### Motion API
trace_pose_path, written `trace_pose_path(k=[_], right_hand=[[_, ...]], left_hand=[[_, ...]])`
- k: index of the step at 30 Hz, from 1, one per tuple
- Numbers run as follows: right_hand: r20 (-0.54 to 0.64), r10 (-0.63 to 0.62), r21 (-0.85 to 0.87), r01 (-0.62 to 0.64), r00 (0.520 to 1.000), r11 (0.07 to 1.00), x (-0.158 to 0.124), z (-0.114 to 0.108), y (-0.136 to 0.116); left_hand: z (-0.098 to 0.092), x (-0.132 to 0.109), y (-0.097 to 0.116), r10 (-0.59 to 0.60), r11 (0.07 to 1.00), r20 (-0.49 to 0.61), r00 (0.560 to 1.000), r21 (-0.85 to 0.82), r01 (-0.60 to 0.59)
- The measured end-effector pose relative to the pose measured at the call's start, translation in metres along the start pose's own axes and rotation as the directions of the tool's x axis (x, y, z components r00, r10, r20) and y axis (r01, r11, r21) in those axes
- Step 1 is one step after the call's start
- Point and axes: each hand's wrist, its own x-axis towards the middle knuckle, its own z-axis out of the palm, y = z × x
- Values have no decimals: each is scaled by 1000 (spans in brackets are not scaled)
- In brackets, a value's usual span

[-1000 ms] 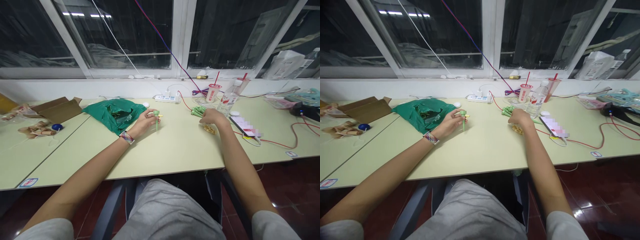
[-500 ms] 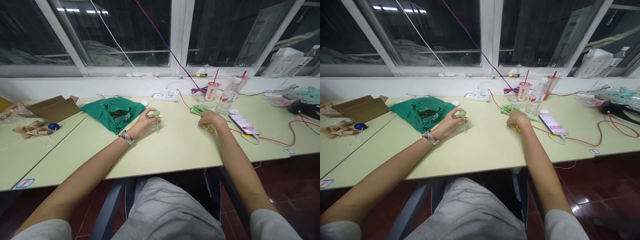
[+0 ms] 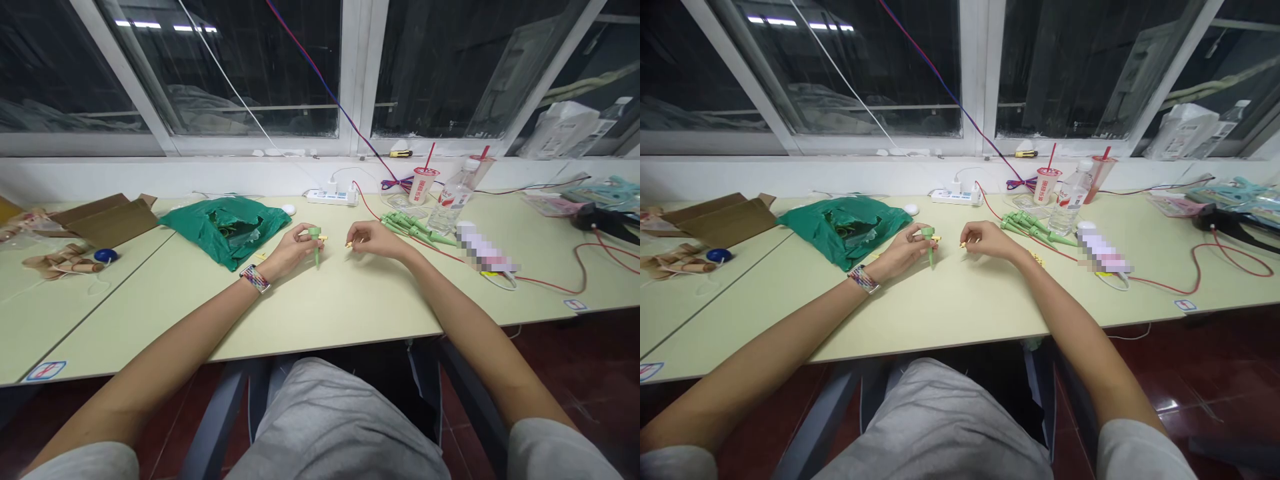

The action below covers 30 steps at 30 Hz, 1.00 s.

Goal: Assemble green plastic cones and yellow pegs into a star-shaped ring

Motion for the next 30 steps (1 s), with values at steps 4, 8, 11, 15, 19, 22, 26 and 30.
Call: trace_pose_path(k=[4,8,11,15,19,22,26,30], right_hand=[[-160,-107,-39,102,981,994,3,19,6],[-227,-167,-58,158,959,986,1,34,6],[-240,-222,-91,206,945,974,-1,40,4],[-277,-293,-130,266,915,955,-3,41,3],[-277,-347,-169,310,896,936,-2,40,5],[-266,-385,-199,340,884,919,-1,40,6],[-240,-423,-251,365,874,897,-2,41,6],[-212,-450,-273,389,868,880,-3,46,6]], left_hand=[[2,-1,-3,16,999,31,999,-40,-15],[3,-2,-2,17,999,43,999,-47,-15],[4,-4,-1,12,999,57,998,-32,-11],[5,-6,0,0,1000,71,997,-14,1],[7,-6,1,-2,1000,77,997,-20,4],[7,-6,1,0,999,75,997,-34,3],[8,-7,1,-1,999,90,996,-45,5],[10,-8,0,-18,999,121,993,-25,21]])
